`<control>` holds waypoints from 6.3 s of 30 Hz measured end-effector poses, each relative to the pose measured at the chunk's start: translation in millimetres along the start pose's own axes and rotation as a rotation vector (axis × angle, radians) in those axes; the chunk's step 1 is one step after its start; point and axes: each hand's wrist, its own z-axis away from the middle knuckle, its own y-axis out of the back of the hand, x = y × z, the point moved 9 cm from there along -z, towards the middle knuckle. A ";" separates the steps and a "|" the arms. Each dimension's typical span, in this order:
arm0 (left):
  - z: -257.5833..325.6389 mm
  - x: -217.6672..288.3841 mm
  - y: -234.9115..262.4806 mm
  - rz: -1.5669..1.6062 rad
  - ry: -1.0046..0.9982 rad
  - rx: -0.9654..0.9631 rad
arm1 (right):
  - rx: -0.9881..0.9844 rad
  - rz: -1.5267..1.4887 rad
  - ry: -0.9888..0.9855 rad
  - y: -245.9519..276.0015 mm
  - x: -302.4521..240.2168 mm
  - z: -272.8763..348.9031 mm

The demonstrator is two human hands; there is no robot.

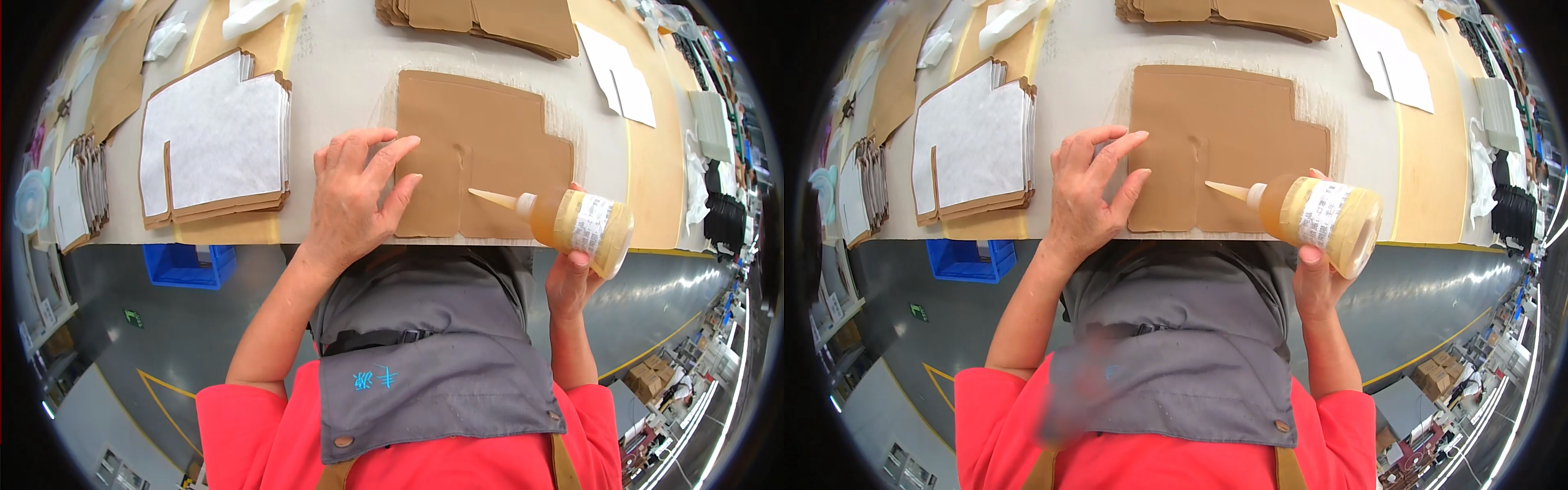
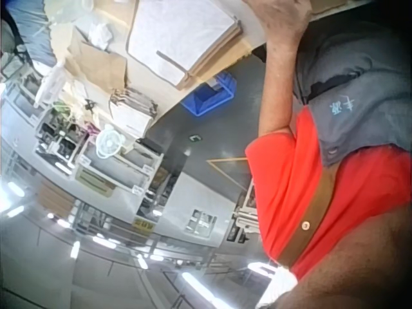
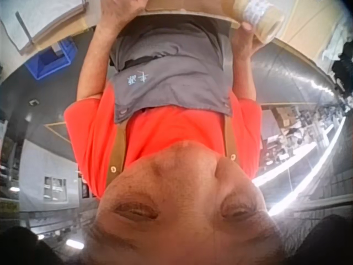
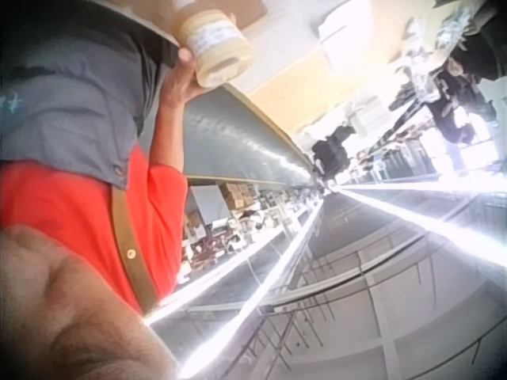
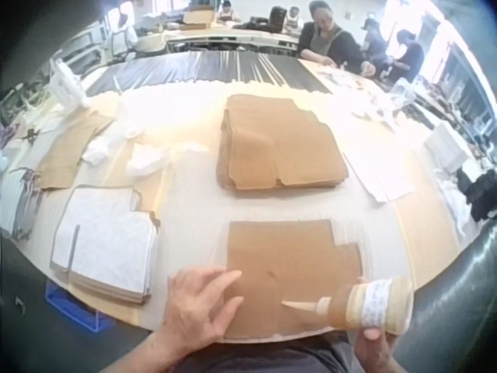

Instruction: The person repeatedly applies glue to brown cardboard pieces and adheres white paper sheets to them. They smooth the paper, stack the finished units, and continue the cycle with new materials from the table.

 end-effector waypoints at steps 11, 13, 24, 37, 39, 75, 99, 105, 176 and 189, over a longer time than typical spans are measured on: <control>0.0 -0.8 -1.7 -0.015 0.015 -0.020 | -0.074 0.082 -0.010 15.5 4.4 30.9; 0.1 1.1 -1.0 -0.022 0.015 -0.018 | -0.103 0.097 0.025 14.6 5.9 35.1; -0.5 -2.1 0.5 -0.004 0.035 -0.018 | 0.171 -0.366 -0.207 51.7 15.1 -3.2; -2.9 -3.0 0.1 0.020 0.052 -0.042 | -0.061 -0.144 -0.060 -19.9 30.0 -35.0; -2.7 -3.1 0.3 0.025 0.051 -0.040 | -0.068 -0.196 -0.104 -20.4 28.3 -34.1; 1.1 -4.8 4.5 0.044 0.036 0.058 | -0.182 -0.151 -0.150 -30.5 29.5 20.0; 0.5 -30.5 23.9 0.316 0.253 0.193 | -0.183 -0.284 -0.136 -108.5 32.1 -112.8; 0.0 -29.9 24.5 0.320 0.242 0.190 | -0.161 -0.296 -0.142 -101.6 37.4 -109.6; -133.4 82.6 -85.8 1.167 0.487 -0.349 | 0.045 0.813 -0.033 98.7 62.3 -243.4; -210.9 142.6 -254.4 1.364 0.965 -0.376 | -0.037 0.743 0.519 73.3 -15.6 -129.2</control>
